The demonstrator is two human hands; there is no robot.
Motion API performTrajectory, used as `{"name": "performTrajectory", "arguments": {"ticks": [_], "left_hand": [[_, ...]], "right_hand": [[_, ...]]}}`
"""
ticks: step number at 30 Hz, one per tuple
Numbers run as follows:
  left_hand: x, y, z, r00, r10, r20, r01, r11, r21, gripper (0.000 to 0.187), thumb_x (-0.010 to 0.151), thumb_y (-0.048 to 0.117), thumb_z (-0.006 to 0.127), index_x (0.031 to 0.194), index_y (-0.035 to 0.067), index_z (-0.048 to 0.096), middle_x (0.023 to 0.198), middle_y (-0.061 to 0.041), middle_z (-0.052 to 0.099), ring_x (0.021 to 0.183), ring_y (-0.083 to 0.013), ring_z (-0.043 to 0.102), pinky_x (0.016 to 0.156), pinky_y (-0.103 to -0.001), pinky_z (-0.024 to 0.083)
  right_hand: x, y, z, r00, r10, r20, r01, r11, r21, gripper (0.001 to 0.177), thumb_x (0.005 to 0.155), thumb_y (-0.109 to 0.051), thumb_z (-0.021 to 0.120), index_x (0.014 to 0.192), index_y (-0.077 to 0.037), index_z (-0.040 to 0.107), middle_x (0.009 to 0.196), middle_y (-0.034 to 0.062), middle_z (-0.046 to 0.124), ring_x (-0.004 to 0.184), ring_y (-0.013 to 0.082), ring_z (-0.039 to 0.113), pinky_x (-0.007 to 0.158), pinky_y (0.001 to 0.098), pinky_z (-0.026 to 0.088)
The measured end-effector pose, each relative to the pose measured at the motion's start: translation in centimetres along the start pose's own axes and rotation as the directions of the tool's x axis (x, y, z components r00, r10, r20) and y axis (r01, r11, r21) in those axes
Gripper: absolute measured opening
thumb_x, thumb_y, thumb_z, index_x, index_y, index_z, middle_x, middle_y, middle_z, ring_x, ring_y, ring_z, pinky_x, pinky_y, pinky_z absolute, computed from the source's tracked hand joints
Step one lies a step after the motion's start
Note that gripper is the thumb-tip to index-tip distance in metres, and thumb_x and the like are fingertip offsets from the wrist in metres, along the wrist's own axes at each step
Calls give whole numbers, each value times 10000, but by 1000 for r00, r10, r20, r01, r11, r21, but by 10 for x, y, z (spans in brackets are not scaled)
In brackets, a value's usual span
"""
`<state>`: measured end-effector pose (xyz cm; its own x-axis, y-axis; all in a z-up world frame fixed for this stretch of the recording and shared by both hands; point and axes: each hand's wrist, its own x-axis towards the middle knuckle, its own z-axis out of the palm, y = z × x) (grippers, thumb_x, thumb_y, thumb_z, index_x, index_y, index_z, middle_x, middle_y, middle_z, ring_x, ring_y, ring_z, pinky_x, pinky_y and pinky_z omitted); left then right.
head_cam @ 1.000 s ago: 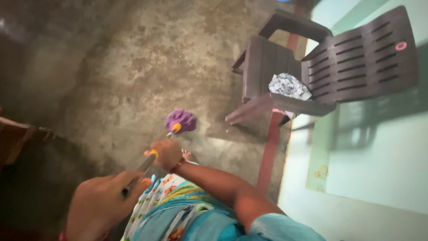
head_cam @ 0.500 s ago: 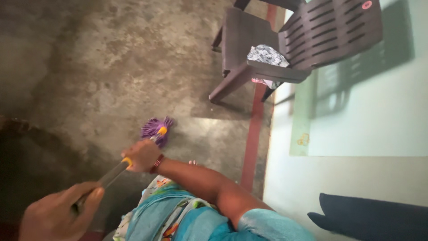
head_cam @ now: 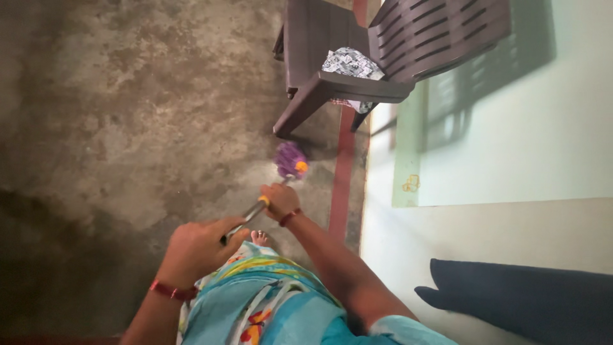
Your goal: The person mops the floor using a mop and a bucket of water, occasionally wringing the mop head by hand into the bucket.
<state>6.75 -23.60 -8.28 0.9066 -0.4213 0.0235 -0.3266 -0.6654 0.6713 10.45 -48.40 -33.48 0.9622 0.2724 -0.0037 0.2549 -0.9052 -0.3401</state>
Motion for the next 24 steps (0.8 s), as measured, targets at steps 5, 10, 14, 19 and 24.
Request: {"name": "performTrajectory", "arguments": {"ticks": [5,10,14,19,24], "left_hand": [[19,-2,77,967,-99,235,125,987,-99,316,845,430,685,1082,244,779,766,-117,753,685,-340,721,630,-454,569],[11,-1,122,951,-47,305,80,992,-97,278,884,399,660,1075,236,781,796,-144,748,726,-369,706,687,-489,557],[-13,-2,100,968,-124,218,147,985,-94,271,863,368,660,1054,223,788,806,-137,752,715,-371,703,659,-491,559],[-53,14,36,983,-185,16,185,983,16,241,832,358,682,977,223,819,751,-116,747,683,-345,710,622,-465,560],[-124,22,-35,964,-224,-144,240,965,106,211,799,340,715,931,210,814,681,-76,737,605,-294,702,572,-428,550]], "right_hand": [[-68,79,16,994,95,57,-90,992,-87,256,713,-278,776,869,-160,611,846,94,669,849,333,673,670,482,540],[-121,117,37,994,61,93,-51,993,-103,221,796,-299,750,889,-138,630,849,129,661,835,362,658,709,488,536],[-115,102,60,990,-25,141,32,998,-46,155,858,-297,712,866,-157,647,839,108,672,839,349,666,767,484,518],[-79,34,70,972,-231,-39,232,972,25,183,859,-305,704,834,-141,627,799,91,666,809,334,661,757,490,512],[-54,-83,55,950,-292,-107,309,930,199,140,872,-259,715,854,-146,634,838,86,669,840,339,661,740,479,526]]}}
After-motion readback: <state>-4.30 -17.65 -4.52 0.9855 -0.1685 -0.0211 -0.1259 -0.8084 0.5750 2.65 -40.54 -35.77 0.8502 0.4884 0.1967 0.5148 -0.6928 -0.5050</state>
